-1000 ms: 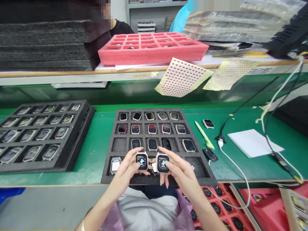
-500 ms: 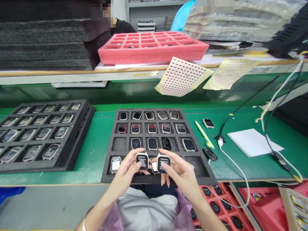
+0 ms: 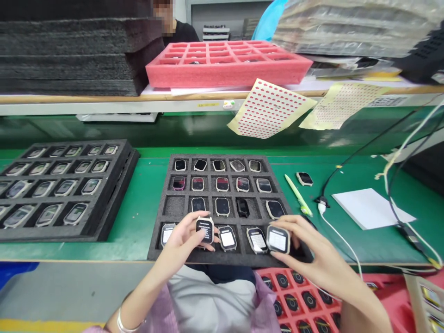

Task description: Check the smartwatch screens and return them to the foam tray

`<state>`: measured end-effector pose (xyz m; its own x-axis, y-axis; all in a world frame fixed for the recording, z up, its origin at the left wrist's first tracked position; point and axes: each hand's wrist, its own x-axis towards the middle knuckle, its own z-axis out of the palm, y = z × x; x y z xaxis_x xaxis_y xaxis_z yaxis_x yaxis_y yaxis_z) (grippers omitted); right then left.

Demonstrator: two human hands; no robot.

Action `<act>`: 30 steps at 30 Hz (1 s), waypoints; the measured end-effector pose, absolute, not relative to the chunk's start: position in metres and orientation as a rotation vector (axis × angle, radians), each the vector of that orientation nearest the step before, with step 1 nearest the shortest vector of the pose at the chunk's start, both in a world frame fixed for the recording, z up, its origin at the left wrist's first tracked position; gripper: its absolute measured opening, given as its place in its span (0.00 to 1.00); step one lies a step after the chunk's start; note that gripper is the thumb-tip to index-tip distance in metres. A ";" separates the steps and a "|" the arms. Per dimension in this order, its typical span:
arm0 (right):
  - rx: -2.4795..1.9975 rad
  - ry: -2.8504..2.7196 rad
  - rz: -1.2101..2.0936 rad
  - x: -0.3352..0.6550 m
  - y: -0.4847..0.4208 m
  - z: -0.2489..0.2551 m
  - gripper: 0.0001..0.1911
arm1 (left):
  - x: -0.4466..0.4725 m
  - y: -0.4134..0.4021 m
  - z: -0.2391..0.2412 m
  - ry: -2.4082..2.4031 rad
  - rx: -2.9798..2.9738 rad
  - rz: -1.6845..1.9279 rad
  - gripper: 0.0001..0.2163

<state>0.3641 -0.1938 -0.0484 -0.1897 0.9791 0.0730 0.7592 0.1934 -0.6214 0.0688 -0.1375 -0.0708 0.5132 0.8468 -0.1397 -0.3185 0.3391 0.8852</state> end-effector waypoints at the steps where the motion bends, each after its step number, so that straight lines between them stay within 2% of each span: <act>1: -1.654 -2.037 0.573 0.372 -0.192 -0.050 0.18 | 0.069 -0.137 -0.071 0.680 0.934 0.837 0.16; 9: -1.679 -2.170 0.612 0.399 -0.190 -0.060 0.21 | 0.073 -0.132 -0.072 0.734 0.923 0.865 0.18; 14: -1.680 -2.207 0.630 0.408 -0.189 -0.049 0.26 | 0.071 -0.130 -0.071 0.769 0.913 0.874 0.17; 18: -1.728 -2.084 0.445 0.409 -0.172 -0.056 0.18 | 0.067 -0.128 -0.070 0.782 0.934 0.868 0.18; 22: -1.730 -2.101 0.261 0.403 -0.157 -0.069 0.20 | 0.059 -0.123 -0.066 0.814 1.019 0.854 0.19; 26: -1.740 -2.139 0.209 0.395 -0.148 -0.075 0.20 | 0.043 -0.103 -0.069 0.928 1.297 0.907 0.29; 30: -1.795 -2.116 0.160 0.390 -0.140 -0.079 0.22 | 0.027 -0.077 -0.085 1.234 1.838 0.884 0.26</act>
